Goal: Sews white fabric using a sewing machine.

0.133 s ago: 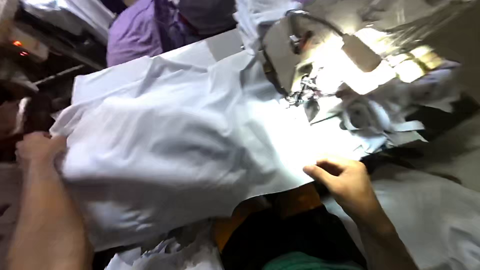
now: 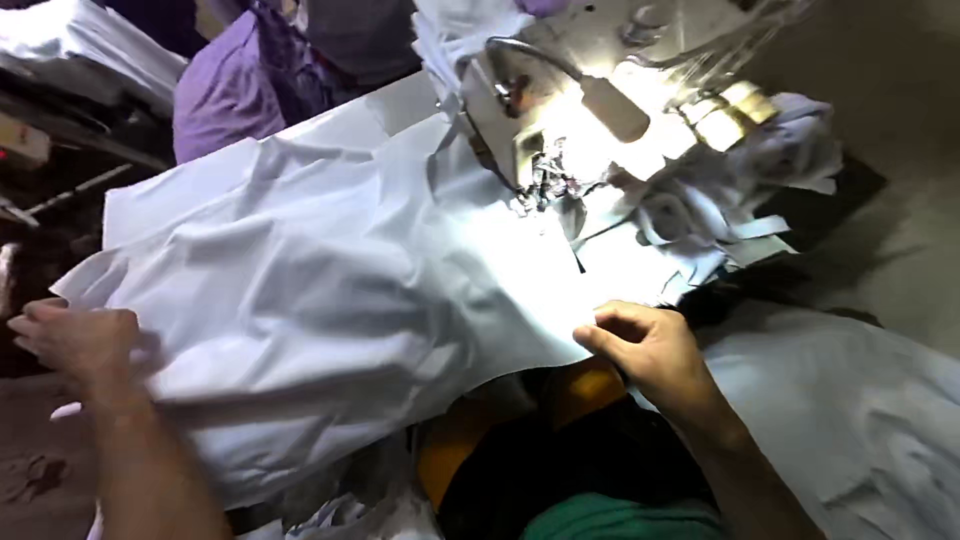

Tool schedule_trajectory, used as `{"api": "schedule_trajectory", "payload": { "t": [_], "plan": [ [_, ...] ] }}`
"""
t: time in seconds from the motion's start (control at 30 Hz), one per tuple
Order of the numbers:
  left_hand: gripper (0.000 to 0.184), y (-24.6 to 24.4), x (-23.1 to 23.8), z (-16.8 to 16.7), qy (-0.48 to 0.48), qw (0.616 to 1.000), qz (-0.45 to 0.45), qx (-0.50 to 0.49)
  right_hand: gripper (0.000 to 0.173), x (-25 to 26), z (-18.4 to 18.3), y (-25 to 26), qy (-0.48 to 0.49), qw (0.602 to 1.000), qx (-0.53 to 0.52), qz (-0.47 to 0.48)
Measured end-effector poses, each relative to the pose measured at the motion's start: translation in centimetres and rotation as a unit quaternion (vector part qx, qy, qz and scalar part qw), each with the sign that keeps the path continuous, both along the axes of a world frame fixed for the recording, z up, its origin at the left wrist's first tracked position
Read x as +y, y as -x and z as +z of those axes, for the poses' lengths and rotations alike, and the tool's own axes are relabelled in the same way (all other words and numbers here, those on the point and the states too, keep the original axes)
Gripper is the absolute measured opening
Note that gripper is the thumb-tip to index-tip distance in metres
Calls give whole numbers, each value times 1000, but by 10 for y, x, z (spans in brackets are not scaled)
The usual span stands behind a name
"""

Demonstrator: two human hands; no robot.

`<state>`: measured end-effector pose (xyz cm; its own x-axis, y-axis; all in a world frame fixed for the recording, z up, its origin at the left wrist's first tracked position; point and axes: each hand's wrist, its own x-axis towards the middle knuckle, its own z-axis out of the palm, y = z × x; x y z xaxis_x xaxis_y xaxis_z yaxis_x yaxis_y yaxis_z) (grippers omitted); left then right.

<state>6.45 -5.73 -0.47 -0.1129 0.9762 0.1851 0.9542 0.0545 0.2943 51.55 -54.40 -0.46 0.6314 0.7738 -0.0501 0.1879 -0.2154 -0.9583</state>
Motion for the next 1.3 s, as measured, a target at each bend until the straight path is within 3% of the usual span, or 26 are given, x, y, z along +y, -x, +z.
{"api": "schedule_trajectory", "payload": {
  "t": [0.07, 0.13, 0.17, 0.23, 0.27, 0.3, 0.37, 0.4, 0.47, 0.5, 0.57, 0.63, 0.7, 0.77, 0.9, 1.07, 1.17, 1.3],
  "plan": [
    [53, -50, -75, 30, -69, 985, -139, -78, 11, -2, -1, -1, -8, 1000, 5, 1],
    [36, -96, -172, 45, -67, 927, -291, -229, 13, -3, -2, -2, -11, 1000, 10, 4],
    [26, -117, -224, 43, -3, 871, -363, -330, 14, -3, -2, -3, -12, 1000, 13, 5],
    [42, -159, -318, 26, 238, 717, -465, -461, 15, -2, -3, -4, -15, 1000, 24, 8],
    [49, -181, -356, 11, 332, 650, -471, -496, 15, -2, -4, -4, -18, 999, 33, 11],
    [58, -203, -387, -5, 381, 618, -449, -521, 15, -1, -4, -5, -21, 999, 41, 13],
    [74, -242, -426, -31, 392, 603, -368, -590, 14, -3, -2, -6, -29, 998, 51, 18],
    [73, -258, -437, -40, 373, 575, -311, -658, 14, -4, -1, -7, -34, 998, 50, 22],
    [53, -284, -446, -44, 313, 479, -174, -801, 16, -6, 2, -8, -38, 998, 46, 28],
    [40, -292, -444, -39, 270, 468, -113, -834, 16, -7, 3, -9, -41, 998, 47, 29],
    [23, -295, -425, -22, 169, 535, -8, -828, 16, -7, 7, -12, -44, 997, 48, 31],
    [22, -270, -405, -18, 37, 604, 17, -796, 16, -7, 7, -14, -48, 996, 57, 40],
    [24, -234, -393, -18, -61, 645, -4, -762, 16, -4, 3, -15, -47, 995, 71, 50],
    [25, -205, -394, -22, -89, 659, -12, -747, 19, 1, -6, -15, -23, 995, 79, 49],
    [27, -175, -413, -56, -2, 668, 8, -744, 22, 6, -24, -18, -20, 995, 87, 37],
    [42, -161, -426, -81, 53, 602, -13, -797, 28, 2, -20, -23, 14, 998, 27, 54],
    [56, -154, -433, -100, 161, 636, -134, -742, 30, -13, -7, -54, 66, 993, -64, 80],
    [35, -155, -436, -120, 314, 720, -344, -515, 19, -49, -8, -131, 50, 961, -251, -105]
  ]
}}
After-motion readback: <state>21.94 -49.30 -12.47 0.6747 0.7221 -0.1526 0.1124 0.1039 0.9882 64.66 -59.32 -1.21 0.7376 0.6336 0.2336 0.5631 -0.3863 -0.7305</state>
